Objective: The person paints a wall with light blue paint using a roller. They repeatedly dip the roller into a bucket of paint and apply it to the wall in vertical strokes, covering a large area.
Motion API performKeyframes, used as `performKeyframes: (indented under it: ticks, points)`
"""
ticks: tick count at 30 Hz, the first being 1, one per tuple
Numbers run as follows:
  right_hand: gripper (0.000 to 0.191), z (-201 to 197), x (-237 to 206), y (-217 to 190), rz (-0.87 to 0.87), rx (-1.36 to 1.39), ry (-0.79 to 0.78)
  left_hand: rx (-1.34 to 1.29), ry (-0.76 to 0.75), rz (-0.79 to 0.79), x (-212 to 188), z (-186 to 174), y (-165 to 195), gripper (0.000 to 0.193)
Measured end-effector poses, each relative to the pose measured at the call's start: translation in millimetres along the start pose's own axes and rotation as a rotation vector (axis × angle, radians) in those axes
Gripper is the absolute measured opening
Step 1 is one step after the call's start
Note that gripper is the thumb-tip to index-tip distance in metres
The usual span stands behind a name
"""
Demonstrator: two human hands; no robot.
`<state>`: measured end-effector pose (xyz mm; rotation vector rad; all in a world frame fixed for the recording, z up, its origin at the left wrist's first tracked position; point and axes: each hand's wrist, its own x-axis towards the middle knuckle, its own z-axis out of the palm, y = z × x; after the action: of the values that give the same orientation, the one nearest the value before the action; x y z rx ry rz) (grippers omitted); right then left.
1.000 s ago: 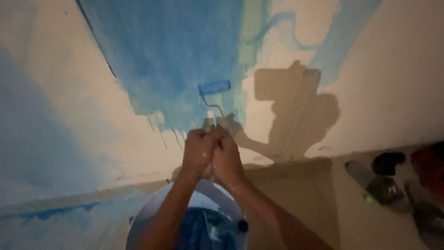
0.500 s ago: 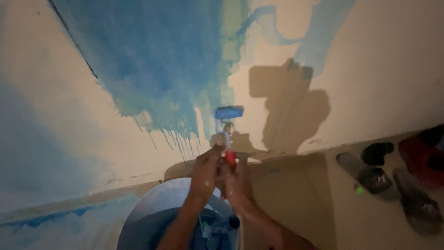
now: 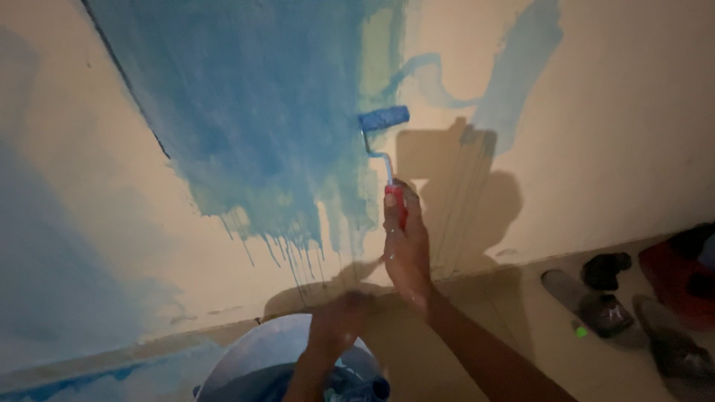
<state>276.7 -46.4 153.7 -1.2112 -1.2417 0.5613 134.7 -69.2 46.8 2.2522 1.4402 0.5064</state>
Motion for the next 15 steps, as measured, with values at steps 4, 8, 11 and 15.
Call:
performKeyframes:
  ticks: [4,8,11,15]
  points:
    - [0.054,4,27,-10,-0.13,-0.105,0.01,0.169,-0.168,-0.317,-14,17,-5,0.051]
    - [0.06,5,91,-36,-0.203,-0.004,-0.049,0.22,-0.165,-0.26,-13,23,-1,0.053]
    - [0.067,11,98,-42,0.105,0.157,-0.148,0.197,-0.127,-0.239,-14,24,-2,0.056]
    - [0.067,12,48,-27,-0.092,0.222,-0.173,0.258,-0.079,-0.185,-17,27,-7,0.06]
